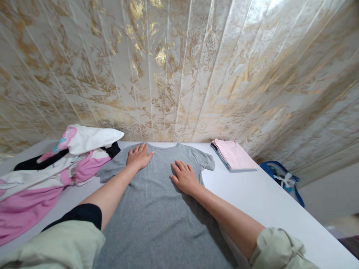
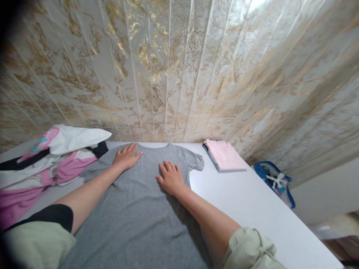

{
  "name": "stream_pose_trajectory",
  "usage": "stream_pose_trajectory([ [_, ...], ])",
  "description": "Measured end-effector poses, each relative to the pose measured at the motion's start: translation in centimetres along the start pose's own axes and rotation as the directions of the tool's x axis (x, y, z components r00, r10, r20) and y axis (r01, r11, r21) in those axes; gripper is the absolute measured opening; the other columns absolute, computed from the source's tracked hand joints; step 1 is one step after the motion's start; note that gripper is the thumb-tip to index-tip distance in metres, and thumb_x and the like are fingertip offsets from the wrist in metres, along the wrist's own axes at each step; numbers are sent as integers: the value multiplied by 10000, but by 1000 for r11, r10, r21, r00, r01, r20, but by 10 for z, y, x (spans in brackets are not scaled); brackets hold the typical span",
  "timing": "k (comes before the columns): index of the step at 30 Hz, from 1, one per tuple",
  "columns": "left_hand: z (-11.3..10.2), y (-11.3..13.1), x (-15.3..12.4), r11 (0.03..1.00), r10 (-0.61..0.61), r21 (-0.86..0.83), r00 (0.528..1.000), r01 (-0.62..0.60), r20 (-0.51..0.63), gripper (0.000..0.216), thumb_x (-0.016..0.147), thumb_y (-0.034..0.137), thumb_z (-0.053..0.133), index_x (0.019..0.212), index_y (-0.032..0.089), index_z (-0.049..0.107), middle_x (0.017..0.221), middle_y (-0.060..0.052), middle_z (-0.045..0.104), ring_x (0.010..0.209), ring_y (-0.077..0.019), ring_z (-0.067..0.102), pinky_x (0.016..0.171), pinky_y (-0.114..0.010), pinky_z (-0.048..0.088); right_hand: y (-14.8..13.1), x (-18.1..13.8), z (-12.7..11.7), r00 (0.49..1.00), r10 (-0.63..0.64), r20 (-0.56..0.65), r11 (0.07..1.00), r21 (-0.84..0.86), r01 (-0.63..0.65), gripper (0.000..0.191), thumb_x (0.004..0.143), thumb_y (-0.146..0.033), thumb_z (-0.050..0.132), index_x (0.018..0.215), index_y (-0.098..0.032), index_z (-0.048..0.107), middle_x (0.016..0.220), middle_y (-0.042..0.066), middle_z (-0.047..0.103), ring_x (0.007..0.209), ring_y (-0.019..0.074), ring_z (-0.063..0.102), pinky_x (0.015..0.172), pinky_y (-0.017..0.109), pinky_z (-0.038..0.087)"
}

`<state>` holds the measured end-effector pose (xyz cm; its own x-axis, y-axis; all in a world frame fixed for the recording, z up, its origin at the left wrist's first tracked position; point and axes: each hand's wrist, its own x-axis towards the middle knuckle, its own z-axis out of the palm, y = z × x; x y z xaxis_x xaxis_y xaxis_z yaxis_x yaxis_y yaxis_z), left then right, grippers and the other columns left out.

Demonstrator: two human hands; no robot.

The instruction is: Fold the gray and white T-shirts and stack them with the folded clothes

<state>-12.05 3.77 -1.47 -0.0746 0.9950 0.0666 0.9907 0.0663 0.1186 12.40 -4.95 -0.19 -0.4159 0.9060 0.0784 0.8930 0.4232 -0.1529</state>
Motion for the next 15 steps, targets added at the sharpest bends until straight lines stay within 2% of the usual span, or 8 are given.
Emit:
stream_pose_trajectory([
  [3, -2, -4, 4, 1000, 8, -9, 1000, -7, 28, 700, 928, 595, 184, 1510, 221, 288, 1605, -60, 183, 1463, -287, 189, 1145, -523, 195, -10, -51, -10, 997, -55, 55, 996, 75, 51, 522, 967, -438, 410, 1461, -268, 392, 1548, 58, 335, 1419, 234, 278, 1154, 439, 196],
  [6, -11, -2, 5, 1000, 20, -21, 999, -19, 50, 695, 921, 586, 257, 1488, 193, 341, 1580, -108, 253, 1437, -326, 253, 1121, -555, 238, -14, -104, -29, 985, -139, 106, 976, 185, 118, 497, 956, -407, 449, 1438, -290, 427, 1525, 50, 378, 1404, 227, 307, 1160, 432, 197],
  [8, -18, 10, 0, 999, 45, -27, 999, -44, 22, 667, 928, 530, 297, 1474, 152, 361, 1561, -149, 288, 1432, -351, 254, 1119, -589, 210, -12, -137, -43, 972, -197, 130, 948, 279, 155, 476, 943, -381, 482, 1414, -315, 453, 1497, 38, 419, 1386, 218, 340, 1164, 423, 198],
  [10, -21, 35, -12, 992, 123, -38, 992, -124, -26, 604, 944, 433, 306, 1470, 142, 360, 1559, -145, 298, 1447, -330, 221, 1144, -578, 145, -4, -164, -53, 968, -212, 135, 913, 380, 147, 399, 951, -340, 469, 1345, -325, 526, 1425, 40, 498, 1322, 195, 426, 1134, 376, 272],
  [11, -20, 51, -19, 981, 187, -47, 981, -189, -44, 568, 948, 382, 306, 1467, 158, 365, 1559, -121, 310, 1452, -299, 216, 1161, -545, 127, 2, -175, -56, 979, -168, 114, 904, 415, 107, 362, 955, -323, 452, 1299, -308, 561, 1367, 56, 542, 1266, 190, 479, 1095, 353, 328],
  [13, -15, 89, -35, 930, 355, -82, 934, -357, -36, 508, 952, 340, 307, 1430, 215, 425, 1527, -58, 389, 1421, -224, 302, 1168, -437, 194, 15, -194, -58, 998, 11, 59, 899, 437, -35, 304, 958, -298, 415, 1193, -264, 604, 1204, 87, 616, 1093, 185, 580, 966, 321, 433],
  [15, -6, 127, -48, 862, 494, -126, 869, -492, -13, 474, 958, 333, 305, 1397, 262, 470, 1497, -14, 440, 1387, -174, 364, 1149, -363, 249, 25, -211, -54, 980, 197, 35, 894, 405, -194, 243, 945, -294, 411, 1092, -249, 600, 1038, 73, 634, 902, 175, 615, 827, 303, 473],
])
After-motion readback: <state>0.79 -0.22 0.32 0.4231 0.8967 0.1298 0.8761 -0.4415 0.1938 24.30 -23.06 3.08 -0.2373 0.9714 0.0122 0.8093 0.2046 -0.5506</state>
